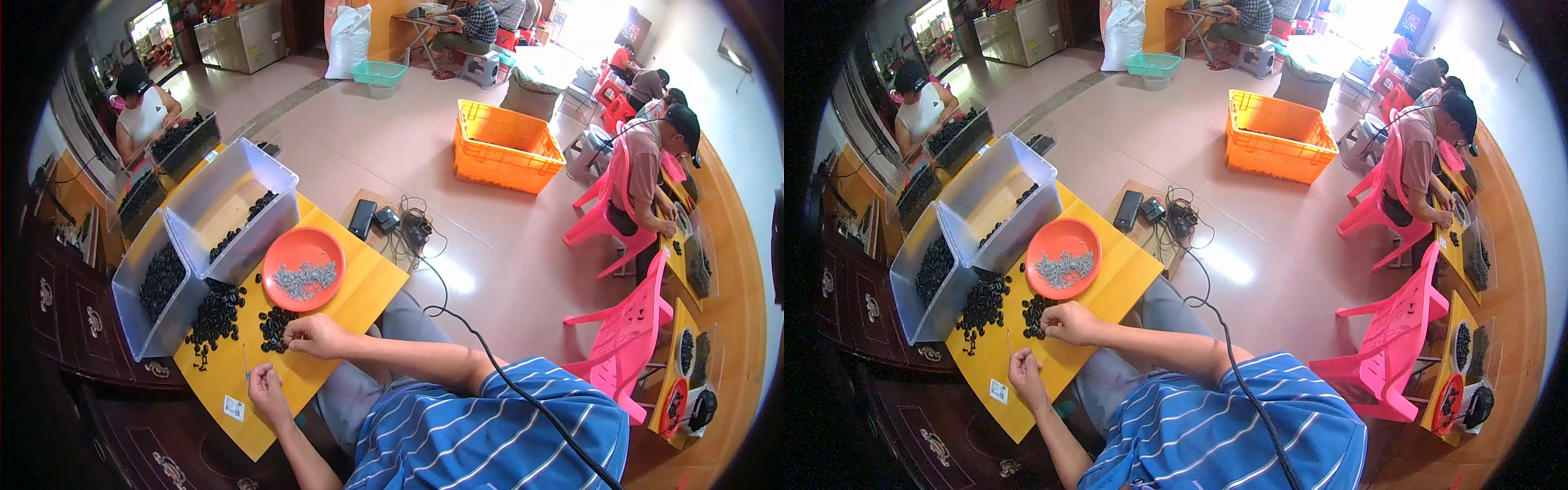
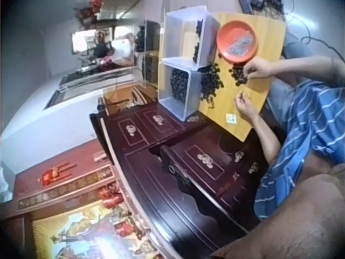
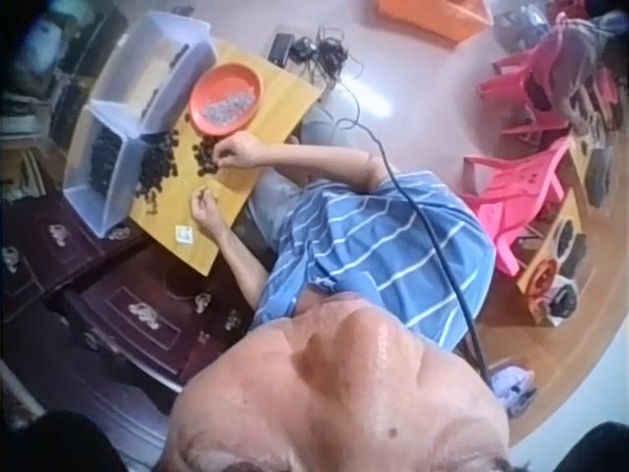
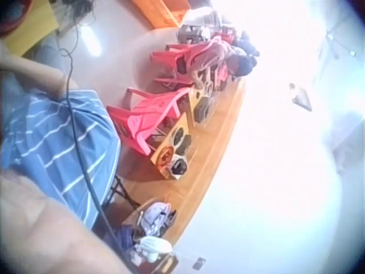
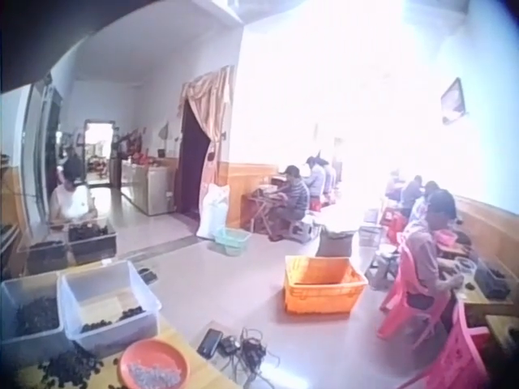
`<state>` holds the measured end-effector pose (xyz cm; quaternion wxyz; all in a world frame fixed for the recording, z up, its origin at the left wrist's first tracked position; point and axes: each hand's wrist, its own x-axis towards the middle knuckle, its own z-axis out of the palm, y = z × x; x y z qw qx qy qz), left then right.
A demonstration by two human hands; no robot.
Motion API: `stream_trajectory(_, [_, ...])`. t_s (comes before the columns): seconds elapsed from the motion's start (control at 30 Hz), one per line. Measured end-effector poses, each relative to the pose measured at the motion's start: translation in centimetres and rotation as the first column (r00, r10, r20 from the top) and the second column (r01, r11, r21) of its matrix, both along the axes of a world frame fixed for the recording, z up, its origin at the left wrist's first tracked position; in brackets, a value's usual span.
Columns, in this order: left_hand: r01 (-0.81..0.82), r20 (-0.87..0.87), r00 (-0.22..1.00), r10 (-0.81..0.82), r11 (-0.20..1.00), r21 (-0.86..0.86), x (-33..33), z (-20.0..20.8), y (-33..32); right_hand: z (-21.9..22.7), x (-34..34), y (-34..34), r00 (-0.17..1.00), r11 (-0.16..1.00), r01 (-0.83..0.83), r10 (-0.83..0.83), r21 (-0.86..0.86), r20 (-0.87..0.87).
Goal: The person assembles small parts by picking up black plastic pieces and metal pins from the table and inserting the pins into the plastic pieces by hand.
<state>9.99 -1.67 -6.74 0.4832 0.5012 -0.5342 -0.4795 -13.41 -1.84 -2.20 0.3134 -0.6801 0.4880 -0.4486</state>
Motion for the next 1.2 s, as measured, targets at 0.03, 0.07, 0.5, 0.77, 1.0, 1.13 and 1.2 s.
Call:
stream_trajectory(0.03, [0.004, 0.001, 1.000, -0.004, 1.000, -0.002, -0.4, 0.2, -0.1, -0.5, -0.1, 0.3, 0.985, 0.994, -0.019, 0.001, 0.107, 0.171])
stream_trajectory(0.07, [0.022, 0.017, 1.000, -0.022, 1.000, -0.022, -0.9, 0.5, -0.1, -0.9, -0.4, 0.4, 0.941, 0.977, -0.057, -0.017, 0.207, 0.338])
stream_trajectory(0.5, [0.182, -0.092, 0.978, -0.190, 0.980, -0.085, -8.9, 5.4, 1.3, -0.8, -4.8, 2.3, 0.708, 0.802, -0.280, -0.198, 0.528, 0.677])
stream_trajectory(0.77, [0.186, -0.106, 0.975, -0.196, 0.977, -0.102, -9.5, 5.2, 2.0, 0.9, -3.5, 3.4, 0.615, 0.755, -0.327, -0.286, 0.569, 0.734])
stream_trajectory(1.0, [0.179, -0.093, 0.977, -0.193, 0.974, -0.136, -10.2, 6.1, 1.9, 0.9, -3.9, 3.6, 0.642, 0.772, -0.335, -0.232, 0.540, 0.731])
stream_trajectory(1.13, [0.178, -0.054, 0.980, -0.189, 0.970, -0.166, -10.3, 6.2, 1.9, 0.4, -4.0, 3.7, 0.683, 0.807, -0.306, -0.184, 0.505, 0.707])
stream_trajectory(1.2, [0.179, -0.053, 0.981, -0.189, 0.971, -0.161, -10.2, 6.2, 1.9, 0.4, -4.0, 3.8, 0.687, 0.818, -0.298, -0.173, 0.491, 0.705])
